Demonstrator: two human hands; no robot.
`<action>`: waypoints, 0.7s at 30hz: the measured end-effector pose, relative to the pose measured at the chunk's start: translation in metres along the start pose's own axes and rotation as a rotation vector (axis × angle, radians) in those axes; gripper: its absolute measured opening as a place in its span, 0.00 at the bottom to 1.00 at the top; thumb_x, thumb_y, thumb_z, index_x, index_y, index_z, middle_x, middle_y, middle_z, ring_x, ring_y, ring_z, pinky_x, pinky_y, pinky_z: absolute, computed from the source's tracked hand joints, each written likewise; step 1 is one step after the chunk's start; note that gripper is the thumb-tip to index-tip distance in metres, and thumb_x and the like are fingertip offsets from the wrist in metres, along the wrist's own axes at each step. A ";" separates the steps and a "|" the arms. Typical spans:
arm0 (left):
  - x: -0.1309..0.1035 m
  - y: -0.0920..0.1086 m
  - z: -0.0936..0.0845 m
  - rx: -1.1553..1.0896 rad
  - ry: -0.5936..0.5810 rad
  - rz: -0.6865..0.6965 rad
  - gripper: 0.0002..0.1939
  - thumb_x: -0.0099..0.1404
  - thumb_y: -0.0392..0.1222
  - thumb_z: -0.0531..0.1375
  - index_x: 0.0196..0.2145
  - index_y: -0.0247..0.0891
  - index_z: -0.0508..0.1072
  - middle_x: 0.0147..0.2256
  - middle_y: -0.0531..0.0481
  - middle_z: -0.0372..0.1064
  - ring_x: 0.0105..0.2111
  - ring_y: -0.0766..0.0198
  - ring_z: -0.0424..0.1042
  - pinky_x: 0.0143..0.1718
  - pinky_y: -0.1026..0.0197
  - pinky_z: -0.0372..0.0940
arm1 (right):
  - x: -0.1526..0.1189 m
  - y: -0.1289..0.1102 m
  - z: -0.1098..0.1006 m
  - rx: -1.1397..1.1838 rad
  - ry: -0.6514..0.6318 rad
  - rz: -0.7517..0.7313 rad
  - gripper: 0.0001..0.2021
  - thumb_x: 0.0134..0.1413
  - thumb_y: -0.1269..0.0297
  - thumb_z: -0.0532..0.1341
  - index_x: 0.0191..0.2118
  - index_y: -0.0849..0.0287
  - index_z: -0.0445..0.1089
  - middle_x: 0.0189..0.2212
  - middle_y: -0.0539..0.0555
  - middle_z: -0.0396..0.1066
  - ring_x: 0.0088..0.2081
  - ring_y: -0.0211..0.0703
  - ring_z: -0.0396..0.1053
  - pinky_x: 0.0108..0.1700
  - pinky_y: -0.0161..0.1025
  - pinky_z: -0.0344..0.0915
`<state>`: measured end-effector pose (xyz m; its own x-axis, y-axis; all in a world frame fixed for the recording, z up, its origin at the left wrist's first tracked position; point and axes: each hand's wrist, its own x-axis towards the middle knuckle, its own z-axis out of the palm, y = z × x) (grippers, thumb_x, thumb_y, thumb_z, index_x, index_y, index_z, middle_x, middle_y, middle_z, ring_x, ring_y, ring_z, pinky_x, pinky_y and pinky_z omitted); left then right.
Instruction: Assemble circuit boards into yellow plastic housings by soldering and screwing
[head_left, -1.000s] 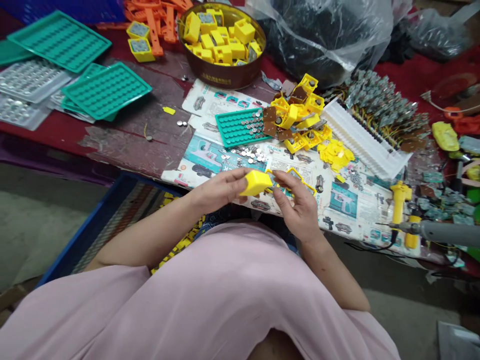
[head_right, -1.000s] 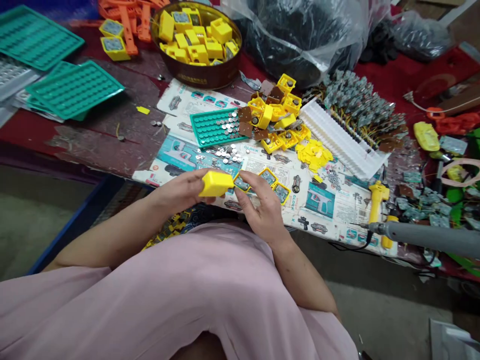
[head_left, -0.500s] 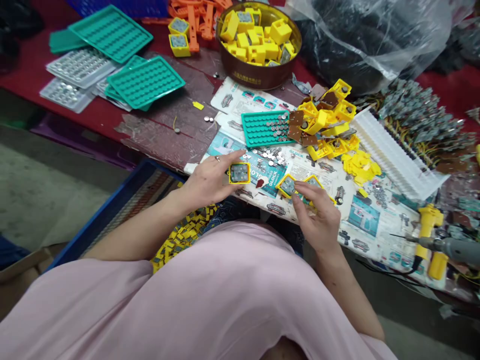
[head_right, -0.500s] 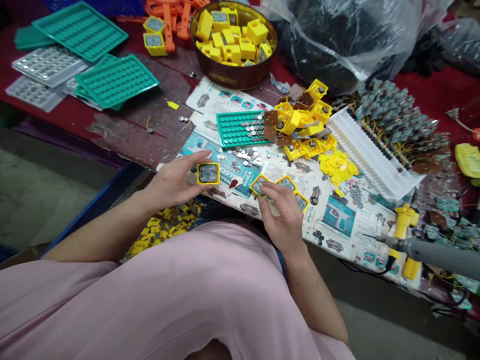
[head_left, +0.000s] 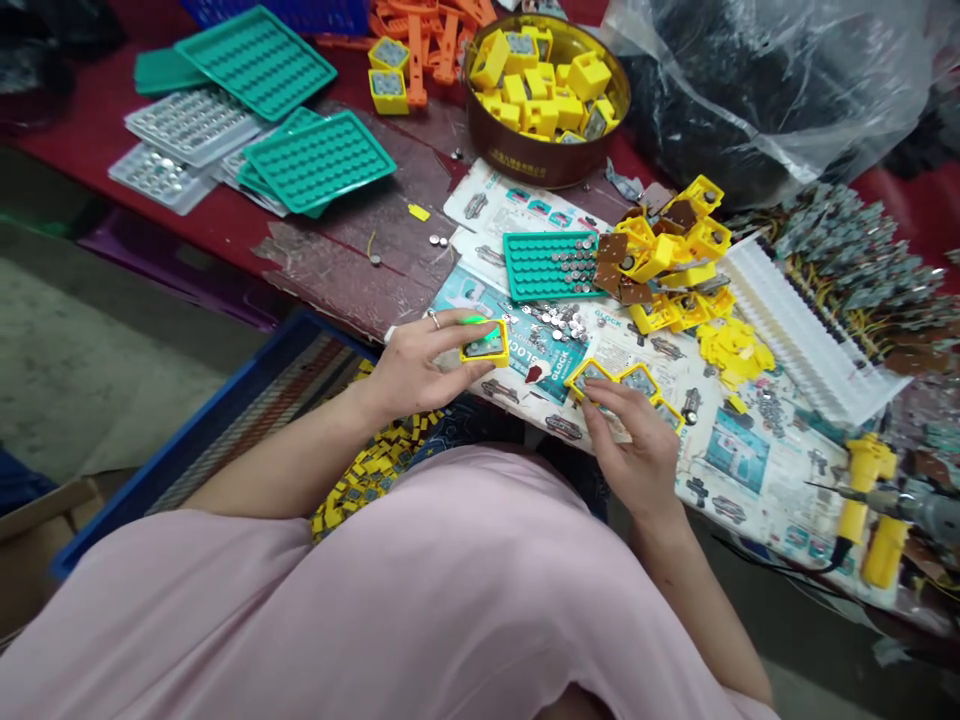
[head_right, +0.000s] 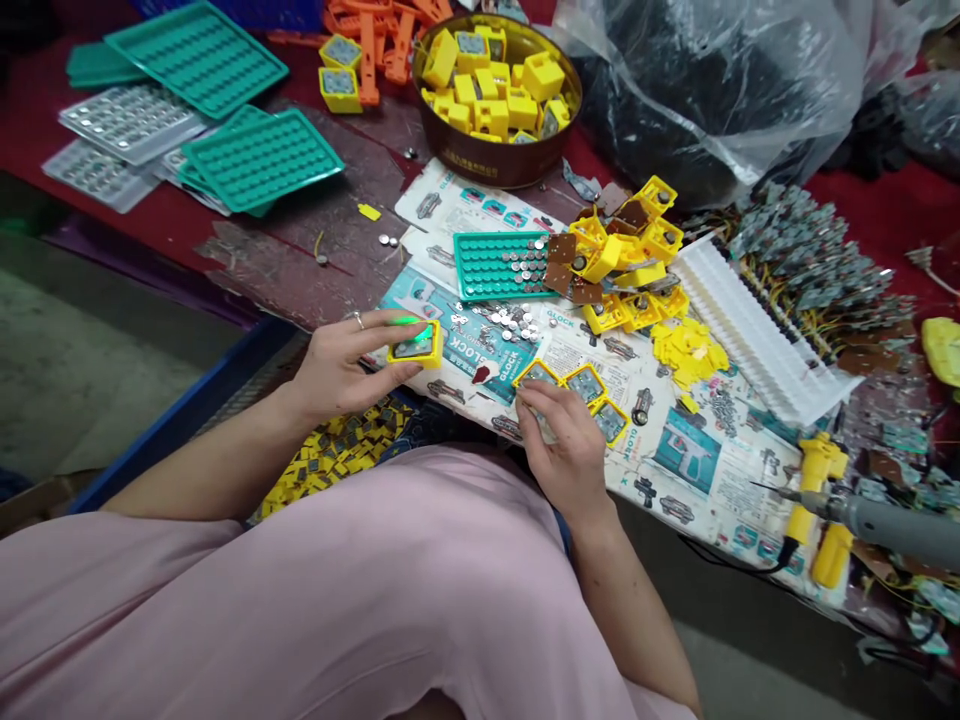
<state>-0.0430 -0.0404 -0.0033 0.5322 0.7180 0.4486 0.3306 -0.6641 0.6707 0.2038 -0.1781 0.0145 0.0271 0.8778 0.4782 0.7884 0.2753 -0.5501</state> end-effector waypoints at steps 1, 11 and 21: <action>0.001 0.000 -0.001 -0.045 0.012 -0.027 0.18 0.65 0.51 0.64 0.47 0.38 0.79 0.49 0.42 0.78 0.48 0.58 0.78 0.52 0.57 0.72 | 0.000 0.000 0.000 0.002 -0.003 -0.001 0.12 0.60 0.72 0.62 0.48 0.52 0.74 0.43 0.55 0.80 0.45 0.43 0.78 0.48 0.44 0.76; -0.001 0.001 -0.002 -0.020 0.059 -0.009 0.27 0.63 0.50 0.66 0.56 0.36 0.71 0.52 0.41 0.75 0.51 0.56 0.76 0.55 0.56 0.70 | -0.002 0.001 0.005 0.029 -0.038 -0.007 0.13 0.59 0.74 0.63 0.47 0.54 0.74 0.44 0.55 0.79 0.46 0.42 0.78 0.50 0.43 0.76; -0.001 -0.002 0.017 0.157 0.050 0.247 0.35 0.69 0.52 0.60 0.66 0.38 0.53 0.55 0.39 0.70 0.56 0.53 0.71 0.56 0.51 0.69 | 0.001 -0.002 0.009 0.036 -0.061 -0.016 0.12 0.60 0.72 0.62 0.48 0.53 0.74 0.43 0.55 0.80 0.45 0.43 0.79 0.49 0.43 0.76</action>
<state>-0.0312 -0.0433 -0.0148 0.5736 0.5372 0.6184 0.3141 -0.8414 0.4397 0.1971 -0.1745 0.0099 -0.0232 0.8951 0.4453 0.7658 0.3023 -0.5677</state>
